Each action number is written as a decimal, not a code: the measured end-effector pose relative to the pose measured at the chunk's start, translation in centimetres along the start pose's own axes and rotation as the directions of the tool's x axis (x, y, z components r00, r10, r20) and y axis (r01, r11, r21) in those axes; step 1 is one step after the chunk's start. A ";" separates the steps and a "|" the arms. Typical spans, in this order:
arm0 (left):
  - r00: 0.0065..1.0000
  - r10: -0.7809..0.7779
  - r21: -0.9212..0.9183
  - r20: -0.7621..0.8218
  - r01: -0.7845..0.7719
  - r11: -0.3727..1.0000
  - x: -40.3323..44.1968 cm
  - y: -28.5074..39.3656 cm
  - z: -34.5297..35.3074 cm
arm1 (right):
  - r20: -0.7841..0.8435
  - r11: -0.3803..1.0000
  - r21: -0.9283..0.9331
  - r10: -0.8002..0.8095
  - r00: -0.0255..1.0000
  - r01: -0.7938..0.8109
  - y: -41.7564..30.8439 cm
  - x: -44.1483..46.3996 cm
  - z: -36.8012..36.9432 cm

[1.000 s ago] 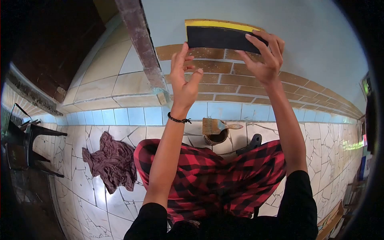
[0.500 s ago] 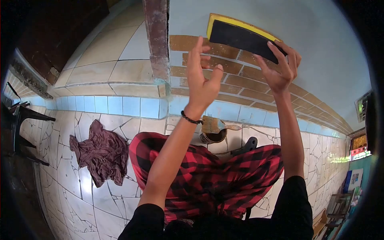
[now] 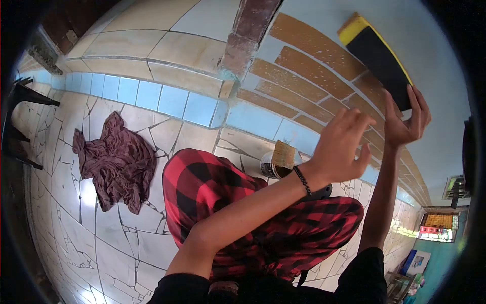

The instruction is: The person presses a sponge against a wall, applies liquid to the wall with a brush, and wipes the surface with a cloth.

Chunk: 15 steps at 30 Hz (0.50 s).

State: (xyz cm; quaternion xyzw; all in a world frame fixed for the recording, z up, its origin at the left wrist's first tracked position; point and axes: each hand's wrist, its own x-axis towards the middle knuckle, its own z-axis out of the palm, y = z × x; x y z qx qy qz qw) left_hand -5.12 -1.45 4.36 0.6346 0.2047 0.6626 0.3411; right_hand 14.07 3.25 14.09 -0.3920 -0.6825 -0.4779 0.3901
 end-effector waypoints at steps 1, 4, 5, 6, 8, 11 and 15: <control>1.000 0.018 0.001 -0.020 -0.018 1.000 -0.1 -0.1 0.1 | -0.001 1.000 0.006 -0.003 1.000 0.003 0.1 -0.1 0.1; 0.999 0.029 -0.011 -0.031 -0.029 1.000 0.0 -0.1 0.2 | 0.012 1.000 0.001 -0.003 1.000 0.003 0.1 0.0 -0.2; 0.999 0.017 -0.024 -0.031 -0.018 1.000 0.1 -0.2 0.0 | 0.007 1.000 0.009 0.001 1.000 -0.001 0.0 0.0 -0.1; 1.000 0.006 -0.035 -0.031 -0.007 0.999 0.3 -0.3 -0.2 | 0.001 1.000 0.018 0.004 1.000 -0.004 -0.1 0.0 0.0; 0.997 0.009 -0.060 -0.079 -0.014 0.998 0.7 -0.6 -0.4 | -0.004 1.000 0.028 0.009 1.000 -0.009 0.1 -0.2 0.1; 0.974 0.058 -0.083 -0.218 -0.078 0.994 1.8 -1.4 -0.6 | -0.007 0.999 0.047 0.009 1.000 -0.009 0.3 -0.7 0.1; 0.935 0.131 -0.075 -0.331 -0.164 0.984 4.1 -2.1 -1.5 | -0.003 0.999 0.054 0.008 1.000 -0.008 0.1 -1.0 0.2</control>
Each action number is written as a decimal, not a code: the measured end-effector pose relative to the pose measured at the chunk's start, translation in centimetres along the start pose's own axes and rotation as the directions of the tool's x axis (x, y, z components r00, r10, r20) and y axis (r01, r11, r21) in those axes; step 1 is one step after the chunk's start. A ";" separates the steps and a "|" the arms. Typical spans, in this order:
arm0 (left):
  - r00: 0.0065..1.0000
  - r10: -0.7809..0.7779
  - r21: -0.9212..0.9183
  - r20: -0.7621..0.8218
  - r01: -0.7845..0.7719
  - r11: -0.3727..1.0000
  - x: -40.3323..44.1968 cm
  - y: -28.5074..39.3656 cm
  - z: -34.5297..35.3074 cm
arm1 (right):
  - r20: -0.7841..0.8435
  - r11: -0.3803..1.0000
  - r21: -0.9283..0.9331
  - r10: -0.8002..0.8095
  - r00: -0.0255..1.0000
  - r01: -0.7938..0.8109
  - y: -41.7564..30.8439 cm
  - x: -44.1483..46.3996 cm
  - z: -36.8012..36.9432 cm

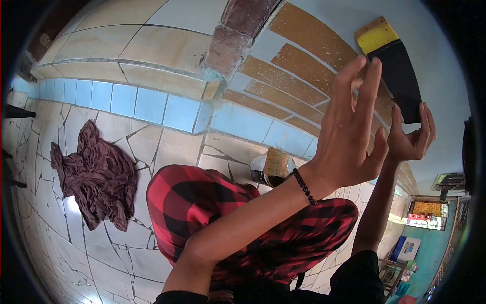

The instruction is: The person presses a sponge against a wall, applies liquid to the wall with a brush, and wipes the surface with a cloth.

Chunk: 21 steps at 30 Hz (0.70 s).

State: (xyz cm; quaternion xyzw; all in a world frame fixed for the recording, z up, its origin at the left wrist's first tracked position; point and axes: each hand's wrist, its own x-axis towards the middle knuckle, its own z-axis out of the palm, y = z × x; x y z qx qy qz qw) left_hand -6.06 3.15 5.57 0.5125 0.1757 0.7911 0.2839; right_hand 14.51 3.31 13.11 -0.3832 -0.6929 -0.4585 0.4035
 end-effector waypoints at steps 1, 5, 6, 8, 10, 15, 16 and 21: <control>1.000 0.015 -0.009 -0.003 -0.015 1.000 0.4 -0.3 0.0 | 0.005 1.000 -0.014 0.001 1.000 -0.001 0.0 0.0 0.0; 0.998 0.063 -0.042 0.026 -0.062 0.997 1.6 -0.9 -0.3 | -0.010 1.000 0.024 0.014 1.000 -0.013 -0.2 -0.1 0.2; 0.997 0.069 -0.030 0.039 -0.067 0.997 1.5 -0.8 -0.4 | -0.004 1.000 0.020 0.021 1.000 -0.021 -0.3 -0.1 0.1; 0.996 0.068 -0.013 0.056 -0.067 0.998 1.4 -0.6 -0.4 | -0.008 1.000 0.022 0.016 1.000 -0.016 -0.3 0.0 0.0; 0.997 0.054 -0.002 0.062 -0.054 0.999 1.2 -0.2 -0.3 | -0.028 0.999 0.036 -0.006 1.000 0.007 -0.1 0.0 0.0; 0.996 0.029 0.031 0.081 -0.031 0.999 0.6 0.3 -0.5 | -0.024 0.998 0.048 0.029 0.999 -0.028 -1.1 -0.3 -0.6; 0.996 0.020 0.048 0.086 -0.024 0.999 0.5 0.3 -0.6 | -0.023 0.999 0.045 0.029 0.999 -0.028 -1.2 -0.2 -0.6; 0.996 -0.001 0.070 0.094 -0.006 0.997 0.3 0.0 -0.8 | 0.023 0.999 -0.033 0.001 1.000 -0.001 -1.5 -0.5 -0.7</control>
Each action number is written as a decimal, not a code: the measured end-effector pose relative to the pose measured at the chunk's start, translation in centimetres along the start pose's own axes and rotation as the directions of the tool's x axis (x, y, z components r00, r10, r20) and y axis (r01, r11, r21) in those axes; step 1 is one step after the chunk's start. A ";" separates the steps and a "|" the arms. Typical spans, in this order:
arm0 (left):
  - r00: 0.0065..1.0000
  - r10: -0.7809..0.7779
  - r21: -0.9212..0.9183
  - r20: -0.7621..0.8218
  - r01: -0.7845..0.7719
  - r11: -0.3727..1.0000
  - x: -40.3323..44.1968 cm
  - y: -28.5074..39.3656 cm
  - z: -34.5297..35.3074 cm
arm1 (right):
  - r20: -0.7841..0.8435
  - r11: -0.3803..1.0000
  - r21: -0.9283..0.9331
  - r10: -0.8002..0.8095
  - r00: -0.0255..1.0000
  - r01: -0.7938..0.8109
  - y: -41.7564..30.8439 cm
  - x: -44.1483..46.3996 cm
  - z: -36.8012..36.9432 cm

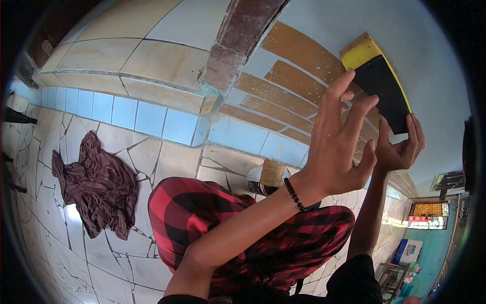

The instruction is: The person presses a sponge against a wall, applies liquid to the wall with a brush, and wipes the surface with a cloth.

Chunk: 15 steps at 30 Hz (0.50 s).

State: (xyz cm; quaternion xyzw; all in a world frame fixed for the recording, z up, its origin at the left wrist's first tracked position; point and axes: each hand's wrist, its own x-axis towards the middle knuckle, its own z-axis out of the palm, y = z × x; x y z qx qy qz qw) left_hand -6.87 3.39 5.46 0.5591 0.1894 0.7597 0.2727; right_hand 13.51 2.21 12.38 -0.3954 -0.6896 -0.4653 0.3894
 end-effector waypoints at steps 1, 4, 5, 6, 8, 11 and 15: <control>1.000 -0.006 -0.004 0.001 0.006 1.000 0.0 -0.1 0.0 | 0.010 1.000 -0.020 -0.002 1.000 0.002 0.0 0.0 0.0; 1.000 0.000 0.007 0.013 0.000 1.000 0.2 -0.2 -0.2 | 0.007 1.000 -0.014 0.006 1.000 -0.006 0.1 -0.1 0.1; 1.000 0.005 -0.001 0.004 -0.005 1.000 0.2 -0.2 -0.1 | 0.001 1.000 -0.007 0.005 1.000 -0.005 0.0 -0.1 0.2; 1.000 0.008 -0.010 -0.004 -0.008 1.000 0.3 -0.1 -0.1 | -0.003 1.000 0.001 0.005 1.000 -0.005 0.0 -0.1 0.3; 1.000 0.001 -0.020 -0.005 -0.001 1.000 0.3 0.0 -0.2 | -0.006 1.000 0.006 0.004 1.000 -0.004 -0.1 0.0 0.3; 1.000 -0.010 -0.024 0.005 0.010 1.000 0.3 0.1 -0.3 | -0.007 1.000 0.004 0.003 1.000 -0.003 0.0 0.0 0.3; 1.000 0.000 -0.026 0.003 0.000 1.000 0.4 0.0 -0.2 | -0.011 1.000 0.006 0.003 1.000 -0.003 0.0 0.1 0.3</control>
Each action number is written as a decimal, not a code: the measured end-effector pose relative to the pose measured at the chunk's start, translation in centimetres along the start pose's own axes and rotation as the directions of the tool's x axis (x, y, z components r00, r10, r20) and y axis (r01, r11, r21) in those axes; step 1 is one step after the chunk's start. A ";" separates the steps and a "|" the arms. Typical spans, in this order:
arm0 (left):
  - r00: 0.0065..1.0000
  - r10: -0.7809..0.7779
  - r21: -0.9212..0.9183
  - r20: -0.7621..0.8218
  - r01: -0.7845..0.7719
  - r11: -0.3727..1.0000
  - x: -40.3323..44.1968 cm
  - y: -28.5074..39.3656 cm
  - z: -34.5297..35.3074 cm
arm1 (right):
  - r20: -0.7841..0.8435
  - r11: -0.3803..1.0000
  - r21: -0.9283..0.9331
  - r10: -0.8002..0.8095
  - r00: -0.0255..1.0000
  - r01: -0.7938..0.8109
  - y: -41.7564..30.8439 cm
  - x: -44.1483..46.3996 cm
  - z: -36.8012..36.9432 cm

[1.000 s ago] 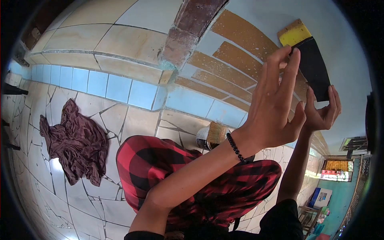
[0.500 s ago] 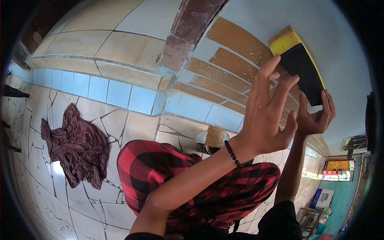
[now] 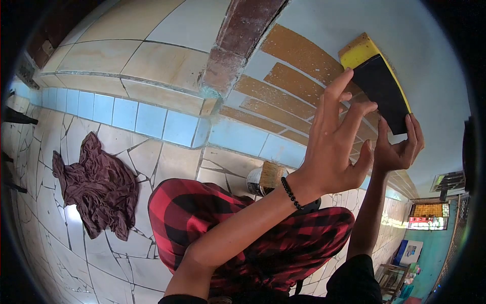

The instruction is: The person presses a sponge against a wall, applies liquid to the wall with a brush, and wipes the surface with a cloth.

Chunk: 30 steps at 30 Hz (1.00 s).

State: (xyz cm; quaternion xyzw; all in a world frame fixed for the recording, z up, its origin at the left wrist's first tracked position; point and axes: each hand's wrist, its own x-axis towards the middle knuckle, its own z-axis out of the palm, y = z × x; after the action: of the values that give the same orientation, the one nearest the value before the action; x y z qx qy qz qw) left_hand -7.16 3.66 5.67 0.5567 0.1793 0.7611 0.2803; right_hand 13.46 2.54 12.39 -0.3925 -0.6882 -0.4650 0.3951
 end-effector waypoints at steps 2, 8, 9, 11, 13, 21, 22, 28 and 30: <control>1.000 -0.001 -0.001 0.001 0.001 1.000 0.0 -0.1 0.0 | 0.000 1.000 -0.001 0.001 1.000 -0.001 0.1 0.0 0.0; 1.000 -0.012 0.000 0.002 0.012 1.000 -0.1 0.0 -0.1 | -0.006 1.000 0.004 0.007 1.000 -0.007 0.0 -0.1 0.1; 1.000 -0.011 0.002 0.001 0.011 1.000 -0.1 0.0 -0.1 | -0.007 1.000 0.003 0.006 1.000 -0.006 0.0 -0.1 0.1; 1.000 -0.007 0.010 0.000 0.007 1.000 -0.1 -0.2 -0.1 | -0.009 1.000 0.001 0.005 1.000 -0.005 0.0 -0.1 0.2; 1.000 0.000 0.023 0.003 0.000 1.000 -0.2 -0.5 -0.1 | -0.009 1.000 -0.002 0.005 1.000 -0.005 0.0 -0.2 0.2; 1.000 -0.026 -0.009 0.006 0.027 1.000 -0.2 -0.3 -0.1 | 0.003 1.000 -0.006 0.001 1.000 -0.001 -0.1 -0.1 0.2; 0.999 -0.034 -0.013 0.011 0.034 0.999 -0.3 -0.3 -0.1 | 0.004 1.000 -0.009 -0.001 1.000 0.001 -0.1 -0.1 0.2; 1.000 -0.007 0.016 0.013 0.007 1.000 -0.2 -0.5 -0.1 | 0.011 1.000 -0.015 -0.004 1.000 0.004 -0.2 -0.1 0.1; 1.000 0.002 0.008 -0.003 -0.002 1.000 -0.2 -0.5 0.1 | 0.009 1.000 -0.008 -0.008 1.000 0.008 -0.1 -0.1 0.1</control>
State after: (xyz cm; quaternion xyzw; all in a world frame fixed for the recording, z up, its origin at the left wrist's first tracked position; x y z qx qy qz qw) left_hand -6.95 3.93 5.27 0.5569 0.1821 0.7615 0.2771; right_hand 13.41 2.63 12.19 -0.3934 -0.6897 -0.4675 0.3885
